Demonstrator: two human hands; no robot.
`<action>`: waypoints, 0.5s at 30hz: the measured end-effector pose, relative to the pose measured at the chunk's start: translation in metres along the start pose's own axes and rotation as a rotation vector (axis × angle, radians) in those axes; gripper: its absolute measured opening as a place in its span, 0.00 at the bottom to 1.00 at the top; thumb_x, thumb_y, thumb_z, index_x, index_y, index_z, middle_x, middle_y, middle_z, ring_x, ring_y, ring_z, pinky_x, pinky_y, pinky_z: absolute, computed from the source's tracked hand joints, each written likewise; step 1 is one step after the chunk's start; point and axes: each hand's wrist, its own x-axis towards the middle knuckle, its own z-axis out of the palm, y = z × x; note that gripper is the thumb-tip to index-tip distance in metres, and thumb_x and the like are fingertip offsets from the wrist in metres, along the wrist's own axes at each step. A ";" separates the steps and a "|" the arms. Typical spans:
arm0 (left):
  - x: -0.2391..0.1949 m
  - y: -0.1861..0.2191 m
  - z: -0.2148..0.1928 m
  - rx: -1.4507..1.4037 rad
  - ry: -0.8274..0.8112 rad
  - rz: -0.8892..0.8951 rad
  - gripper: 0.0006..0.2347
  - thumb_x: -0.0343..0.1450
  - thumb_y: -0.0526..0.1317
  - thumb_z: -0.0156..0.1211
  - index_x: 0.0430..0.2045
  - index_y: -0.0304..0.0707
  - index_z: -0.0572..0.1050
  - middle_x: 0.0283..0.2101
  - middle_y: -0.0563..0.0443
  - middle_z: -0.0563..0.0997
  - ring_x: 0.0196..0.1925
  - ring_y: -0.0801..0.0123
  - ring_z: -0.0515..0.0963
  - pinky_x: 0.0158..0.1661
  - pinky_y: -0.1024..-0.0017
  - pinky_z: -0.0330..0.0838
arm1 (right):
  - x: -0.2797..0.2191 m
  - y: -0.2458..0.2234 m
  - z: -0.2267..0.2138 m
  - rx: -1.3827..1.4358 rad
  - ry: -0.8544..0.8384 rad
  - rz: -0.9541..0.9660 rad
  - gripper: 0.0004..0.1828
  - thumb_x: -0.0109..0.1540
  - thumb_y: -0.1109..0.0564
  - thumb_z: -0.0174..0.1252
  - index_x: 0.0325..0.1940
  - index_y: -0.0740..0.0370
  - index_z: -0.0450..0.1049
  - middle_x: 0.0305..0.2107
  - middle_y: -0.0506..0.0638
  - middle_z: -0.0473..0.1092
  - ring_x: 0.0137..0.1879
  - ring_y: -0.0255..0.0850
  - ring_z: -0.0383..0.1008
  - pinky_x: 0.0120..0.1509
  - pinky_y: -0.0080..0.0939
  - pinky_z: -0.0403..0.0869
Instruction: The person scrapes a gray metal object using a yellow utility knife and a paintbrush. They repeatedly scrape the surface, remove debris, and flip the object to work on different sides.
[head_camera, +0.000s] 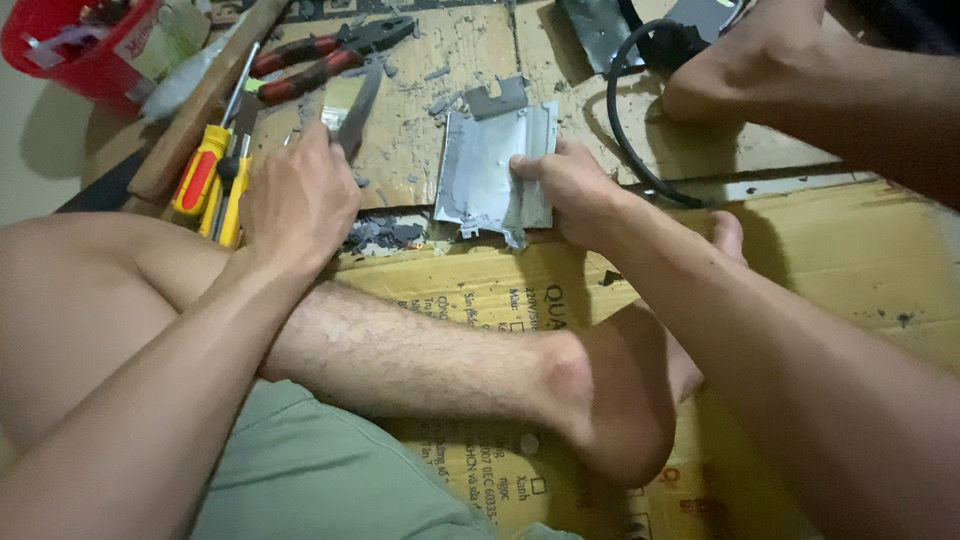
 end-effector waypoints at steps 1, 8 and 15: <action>-0.002 0.000 0.003 -0.003 -0.002 0.000 0.15 0.77 0.39 0.38 0.44 0.26 0.73 0.39 0.21 0.78 0.49 0.24 0.78 0.45 0.37 0.71 | -0.003 0.001 -0.001 -0.002 0.002 0.001 0.35 0.59 0.53 0.63 0.70 0.63 0.65 0.58 0.68 0.69 0.72 0.65 0.62 0.72 0.71 0.62; 0.003 -0.008 0.005 -0.166 -0.011 -0.075 0.16 0.76 0.40 0.38 0.50 0.29 0.70 0.47 0.23 0.76 0.54 0.25 0.75 0.50 0.35 0.69 | -0.011 -0.005 0.000 0.080 0.049 0.018 0.34 0.61 0.48 0.59 0.69 0.62 0.64 0.58 0.64 0.68 0.71 0.61 0.63 0.73 0.70 0.61; 0.005 -0.016 0.007 -0.245 0.042 -0.110 0.15 0.75 0.34 0.42 0.53 0.25 0.71 0.49 0.24 0.76 0.56 0.27 0.74 0.52 0.39 0.70 | -0.012 -0.037 -0.002 0.780 -0.124 0.134 0.25 0.63 0.66 0.50 0.63 0.79 0.58 0.47 0.61 0.63 0.60 0.56 0.70 0.71 0.72 0.62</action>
